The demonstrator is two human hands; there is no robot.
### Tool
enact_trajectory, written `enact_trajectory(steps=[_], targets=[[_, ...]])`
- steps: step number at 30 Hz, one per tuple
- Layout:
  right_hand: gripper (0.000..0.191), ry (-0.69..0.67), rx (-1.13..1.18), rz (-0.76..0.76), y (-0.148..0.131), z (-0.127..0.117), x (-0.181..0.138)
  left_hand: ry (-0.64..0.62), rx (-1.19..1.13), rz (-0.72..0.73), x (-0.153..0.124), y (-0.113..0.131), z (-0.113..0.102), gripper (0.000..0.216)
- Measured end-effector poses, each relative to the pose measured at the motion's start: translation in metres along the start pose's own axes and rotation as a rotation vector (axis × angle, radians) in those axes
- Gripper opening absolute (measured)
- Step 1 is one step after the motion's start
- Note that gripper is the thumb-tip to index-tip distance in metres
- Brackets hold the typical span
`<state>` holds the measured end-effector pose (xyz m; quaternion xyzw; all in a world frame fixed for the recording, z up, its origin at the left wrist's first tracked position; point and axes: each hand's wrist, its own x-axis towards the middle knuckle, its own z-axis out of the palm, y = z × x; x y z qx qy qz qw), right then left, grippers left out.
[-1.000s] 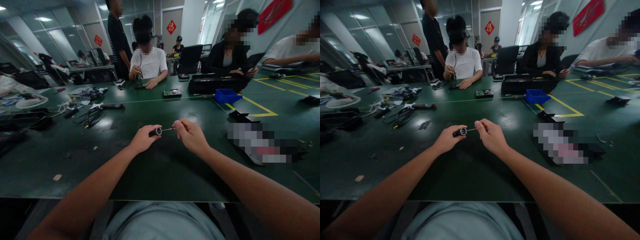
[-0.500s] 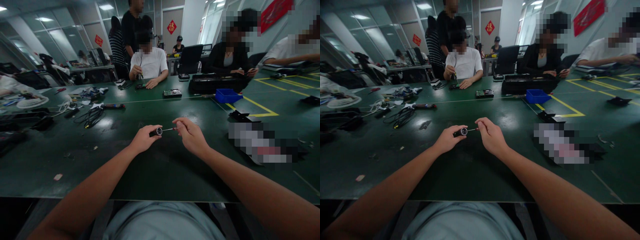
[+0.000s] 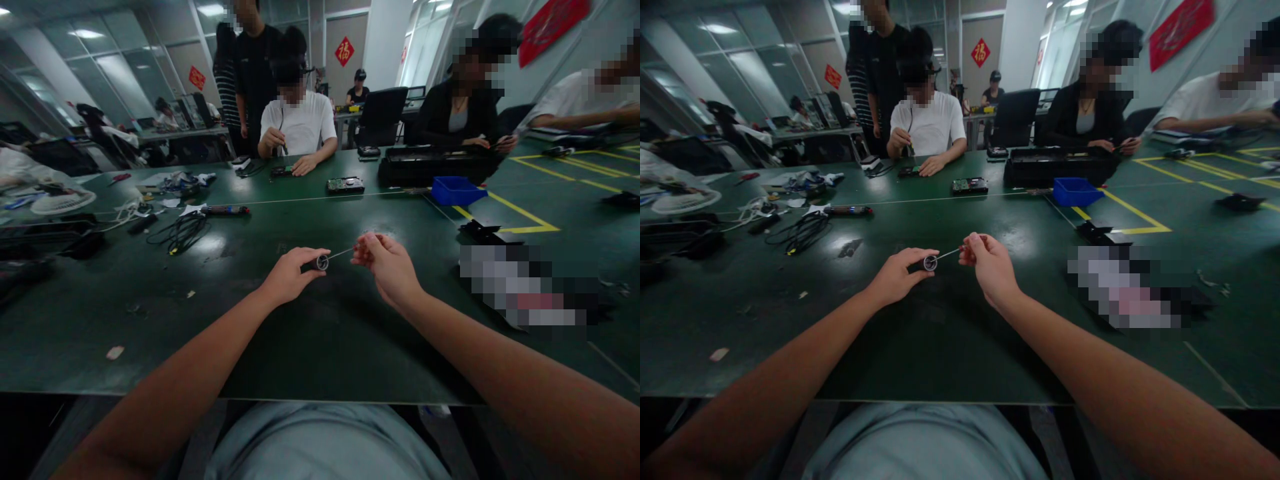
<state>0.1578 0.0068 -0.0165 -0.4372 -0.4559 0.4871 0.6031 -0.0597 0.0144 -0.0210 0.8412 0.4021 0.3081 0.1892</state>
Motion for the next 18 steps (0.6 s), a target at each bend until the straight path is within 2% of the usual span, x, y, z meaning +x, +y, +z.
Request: enact_trajectory(steps=[2, 4, 12, 18], targets=[[0.027, 0.006, 0.084, 0.144, 0.003, -0.001, 0.005, -0.010, 0.019, 0.016, 0.001, 0.000, -0.002, 0.042], [0.026, 0.017, 0.120, 0.203, 0.005, -0.003, 0.008, -0.009, 0.038, 0.010, 0.002, -0.001, -0.003, 0.042], [0.027, 0.010, -0.027, -0.024, 0.004, -0.003, 0.006, -0.013, 0.075, -0.088, 0.002, 0.001, -0.004, 0.044], [0.024, -0.038, -0.185, -0.151, -0.003, 0.000, -0.002, -0.037, 0.075, -0.086, 0.000, 0.004, -0.003, 0.043]])
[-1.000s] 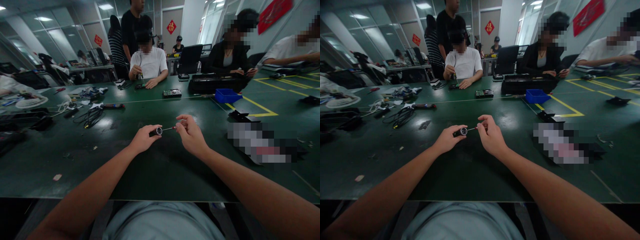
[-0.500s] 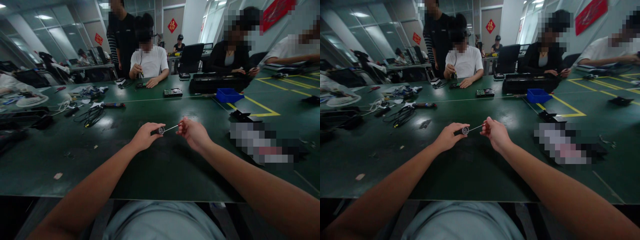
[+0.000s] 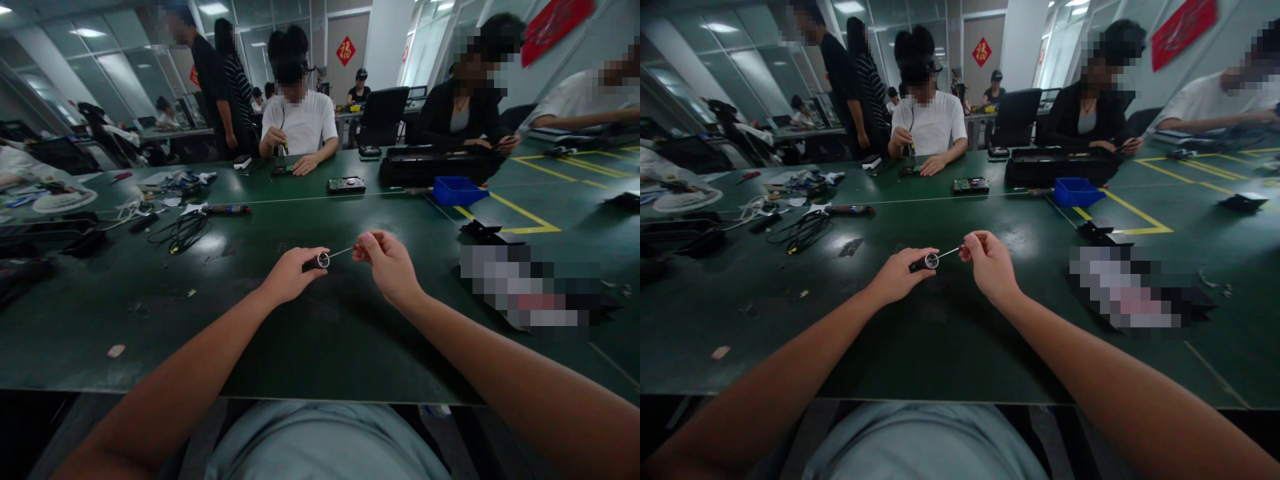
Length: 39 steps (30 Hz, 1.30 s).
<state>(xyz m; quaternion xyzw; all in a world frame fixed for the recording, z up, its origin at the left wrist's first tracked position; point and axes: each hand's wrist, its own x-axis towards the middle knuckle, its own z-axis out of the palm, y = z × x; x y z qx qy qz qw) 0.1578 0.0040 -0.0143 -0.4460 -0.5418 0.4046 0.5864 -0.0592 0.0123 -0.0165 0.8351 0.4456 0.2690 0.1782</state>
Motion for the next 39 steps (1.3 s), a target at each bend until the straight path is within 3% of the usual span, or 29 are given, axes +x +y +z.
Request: enact_trajectory(steps=[12, 18, 25, 33, 39], targets=[[0.028, 0.005, -0.361, -0.098, -0.020, -0.004, -0.007, -0.012, 0.002, -0.003, 0.001, 0.000, 0.001, 0.045], [0.011, -0.108, -0.378, -0.220, -0.014, -0.006, -0.008, -0.007, 0.008, -0.001, 0.001, -0.004, 0.004, 0.042], [0.032, -0.136, -0.487, -0.189, -0.020, -0.006, -0.009, -0.001, 0.004, 0.013, 0.000, -0.008, 0.004, 0.042], [0.020, -0.133, -0.505, -0.183, -0.018, -0.005, -0.012, -0.003, 0.000, 0.014, 0.000, -0.008, 0.005, 0.042], [0.033, -0.101, -0.559, -0.142, -0.023, -0.003, -0.011, -0.004, -0.006, -0.001, 0.000, -0.006, 0.004, 0.042]])
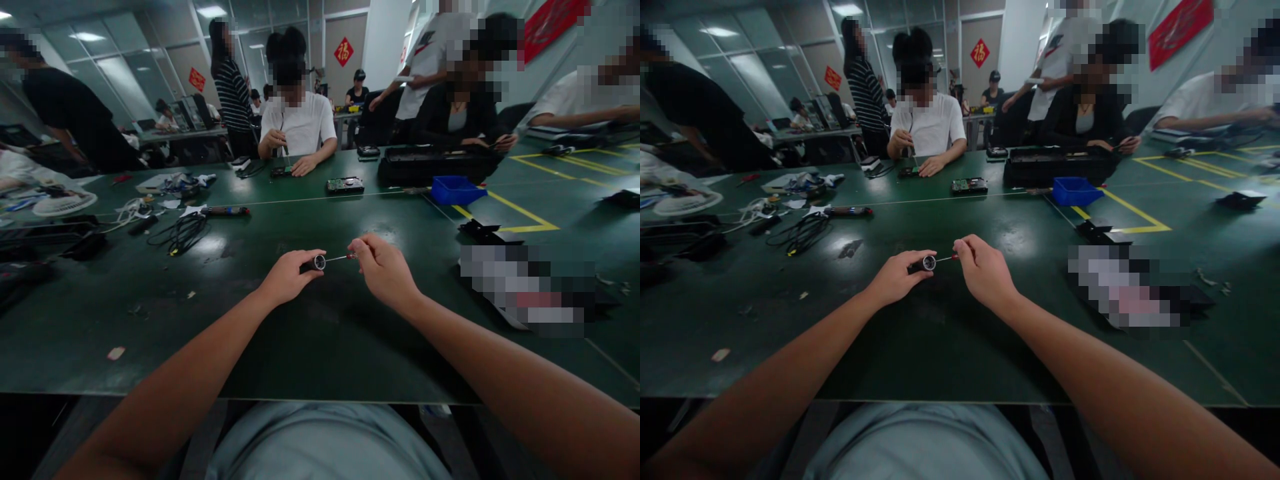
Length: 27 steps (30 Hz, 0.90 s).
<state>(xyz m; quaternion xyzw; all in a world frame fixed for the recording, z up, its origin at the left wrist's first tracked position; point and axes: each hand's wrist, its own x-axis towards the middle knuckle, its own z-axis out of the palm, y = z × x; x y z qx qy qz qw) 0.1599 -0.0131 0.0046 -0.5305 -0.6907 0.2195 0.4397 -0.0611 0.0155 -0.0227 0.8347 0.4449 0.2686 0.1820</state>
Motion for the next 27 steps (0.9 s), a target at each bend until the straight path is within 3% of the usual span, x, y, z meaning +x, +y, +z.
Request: enact_trajectory(steps=[6, 11, 14, 20, 25, 27], targets=[[0.019, -0.005, 0.075, 0.003, 0.004, 0.002, 0.000, 0.004, -0.008, 0.024, 0.000, -0.003, 0.002, 0.042], [0.030, -0.049, 0.086, 0.013, 0.008, 0.001, 0.001, 0.003, -0.010, 0.017, 0.000, -0.004, 0.001, 0.041], [0.024, -0.044, 0.106, 0.020, 0.011, 0.003, 0.000, 0.009, -0.009, 0.009, 0.000, -0.002, 0.000, 0.040], [0.019, 0.015, 0.373, 0.020, 0.011, 0.009, 0.001, 0.010, 0.032, -0.001, 0.000, 0.000, 0.000, 0.041], [0.027, 0.081, 0.650, 0.178, 0.018, 0.012, 0.009, 0.042, 0.069, 0.110, 0.001, 0.001, 0.000, 0.042], [0.026, 0.041, 0.748, 0.281, 0.026, 0.013, 0.014, 0.028, 0.109, 0.146, 0.002, 0.002, -0.002, 0.041]])
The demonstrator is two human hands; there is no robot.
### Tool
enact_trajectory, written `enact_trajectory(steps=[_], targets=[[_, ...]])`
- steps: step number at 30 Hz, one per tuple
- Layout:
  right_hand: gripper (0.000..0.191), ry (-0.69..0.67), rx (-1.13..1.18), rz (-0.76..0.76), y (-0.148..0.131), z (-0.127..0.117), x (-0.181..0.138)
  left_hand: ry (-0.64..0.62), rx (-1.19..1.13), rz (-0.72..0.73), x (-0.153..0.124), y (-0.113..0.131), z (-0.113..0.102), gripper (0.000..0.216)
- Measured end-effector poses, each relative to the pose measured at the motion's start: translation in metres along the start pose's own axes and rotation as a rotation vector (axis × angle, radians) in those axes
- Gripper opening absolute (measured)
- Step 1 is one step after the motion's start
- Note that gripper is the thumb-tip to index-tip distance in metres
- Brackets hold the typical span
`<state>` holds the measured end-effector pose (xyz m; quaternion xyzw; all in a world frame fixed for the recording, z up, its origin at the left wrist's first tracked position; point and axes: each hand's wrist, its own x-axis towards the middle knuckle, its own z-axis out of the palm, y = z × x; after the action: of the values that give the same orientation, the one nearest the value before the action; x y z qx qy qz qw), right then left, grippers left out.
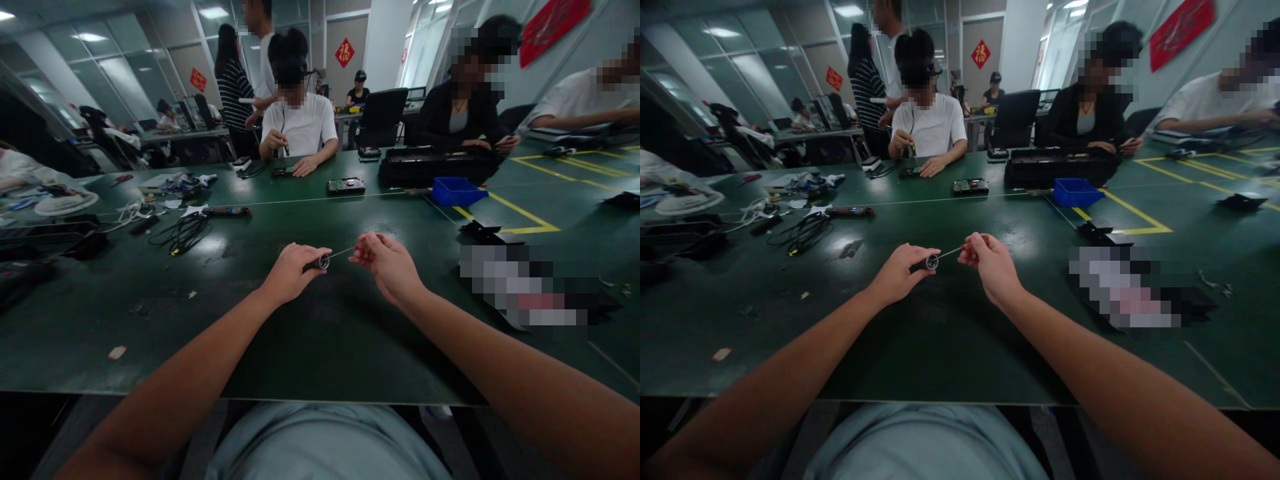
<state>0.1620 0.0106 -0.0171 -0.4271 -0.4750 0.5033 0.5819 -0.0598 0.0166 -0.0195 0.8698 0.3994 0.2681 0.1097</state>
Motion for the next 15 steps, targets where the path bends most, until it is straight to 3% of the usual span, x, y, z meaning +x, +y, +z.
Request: enact_trajectory(steps=[3, 5, 15], targets=[[0.025, -0.011, 0.051, 0.171, 0.0069, -0.0051, 0.0083, -0.072, 0.066, -0.010, 0.0023, 0.0001, -0.0018, 0.040], [0.023, 0.024, 0.069, 0.186, 0.0092, -0.0060, 0.0102, -0.107, 0.086, -0.027, 0.0030, -0.0015, -0.0019, 0.041], [0.020, 0.132, -0.029, -0.021, 0.0029, 0.0013, 0.0011, -0.008, -0.085, -0.169, 0.0004, -0.0029, -0.0017, 0.034]])
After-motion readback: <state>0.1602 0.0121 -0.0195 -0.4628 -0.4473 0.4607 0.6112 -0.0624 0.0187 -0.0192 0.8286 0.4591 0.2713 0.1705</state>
